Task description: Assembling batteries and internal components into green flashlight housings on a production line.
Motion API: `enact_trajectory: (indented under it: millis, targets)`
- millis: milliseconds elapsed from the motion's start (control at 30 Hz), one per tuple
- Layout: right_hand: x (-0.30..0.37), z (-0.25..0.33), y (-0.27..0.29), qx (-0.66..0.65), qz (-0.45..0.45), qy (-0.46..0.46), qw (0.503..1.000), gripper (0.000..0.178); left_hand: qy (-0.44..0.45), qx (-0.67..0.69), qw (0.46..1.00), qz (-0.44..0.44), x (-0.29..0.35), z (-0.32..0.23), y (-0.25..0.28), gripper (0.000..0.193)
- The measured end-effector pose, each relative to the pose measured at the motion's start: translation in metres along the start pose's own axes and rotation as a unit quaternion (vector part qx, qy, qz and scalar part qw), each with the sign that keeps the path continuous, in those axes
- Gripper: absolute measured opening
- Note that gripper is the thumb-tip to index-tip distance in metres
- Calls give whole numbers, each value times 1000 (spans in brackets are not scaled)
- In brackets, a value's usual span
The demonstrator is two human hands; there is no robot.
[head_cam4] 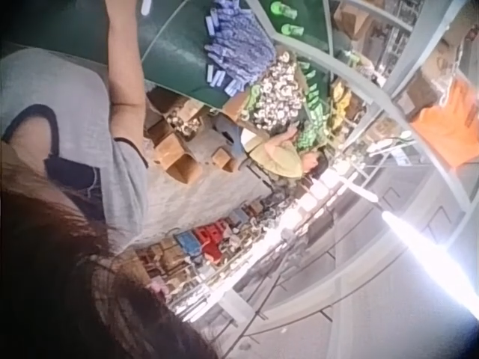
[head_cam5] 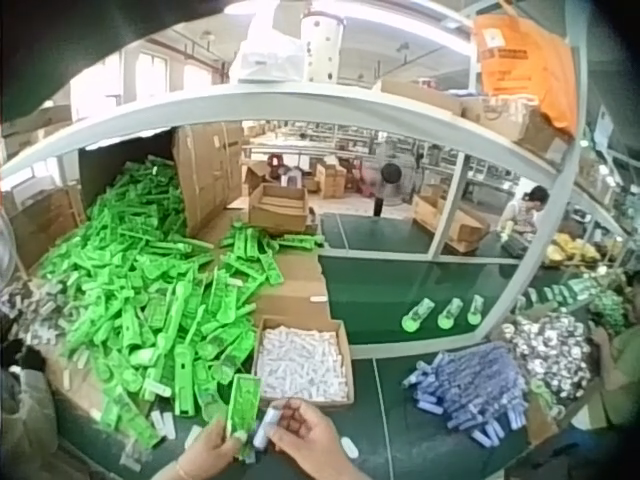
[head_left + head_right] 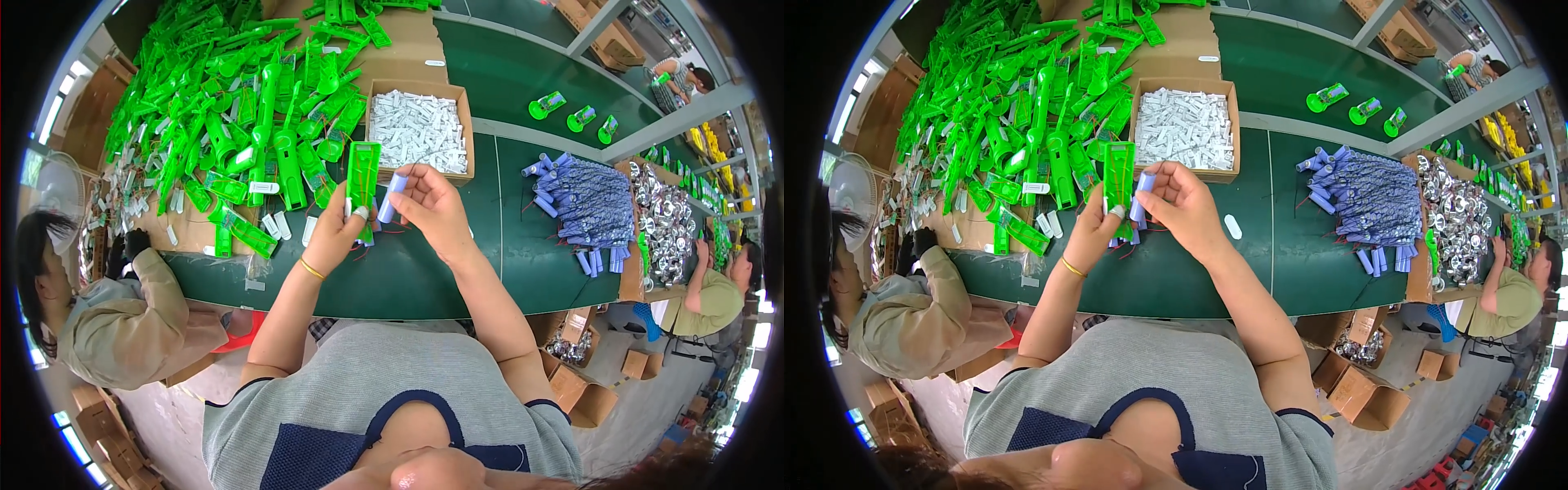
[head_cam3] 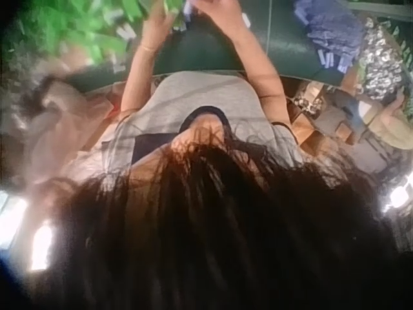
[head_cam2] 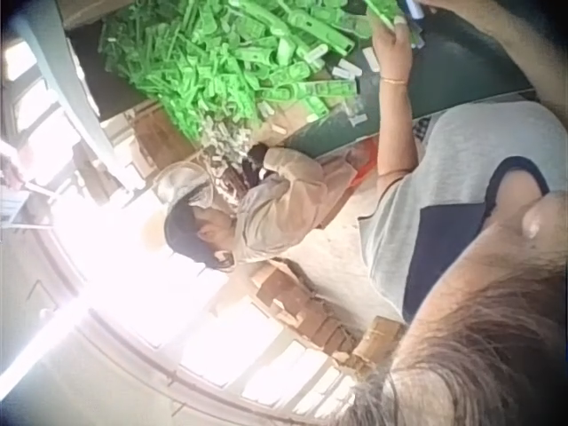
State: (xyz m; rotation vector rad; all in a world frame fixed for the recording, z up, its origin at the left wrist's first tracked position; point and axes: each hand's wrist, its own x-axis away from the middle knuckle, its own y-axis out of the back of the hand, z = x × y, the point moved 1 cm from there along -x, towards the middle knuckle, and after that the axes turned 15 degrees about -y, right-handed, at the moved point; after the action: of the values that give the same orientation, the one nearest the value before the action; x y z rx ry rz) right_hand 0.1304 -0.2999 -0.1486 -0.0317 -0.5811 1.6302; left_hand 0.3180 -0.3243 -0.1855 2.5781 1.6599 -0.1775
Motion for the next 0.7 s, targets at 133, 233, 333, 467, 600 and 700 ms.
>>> enact_trajectory:
  millis: [133,233,333,467,600,700]
  targets:
    - [-13,-7,-12,54,-58,92,993,36,-30,-63,997,21,-3,-5,-13,53]
    - [-19,-25,-10,140,-161,164,963,30,-54,-136,988,40,-4,-7,-18,54]
    - [-15,-32,-11,223,-230,257,912,31,-127,-85,987,44,-4,-8,-23,52]
    - [-10,-24,-6,373,-235,303,845,19,-76,-28,997,7,-11,9,-21,40]
    - [-22,-10,14,366,-139,265,881,25,-22,-10,999,-41,-17,11,-14,25]
    - [-57,9,54,443,-220,233,837,25,23,47,995,-82,-24,17,-1,22]
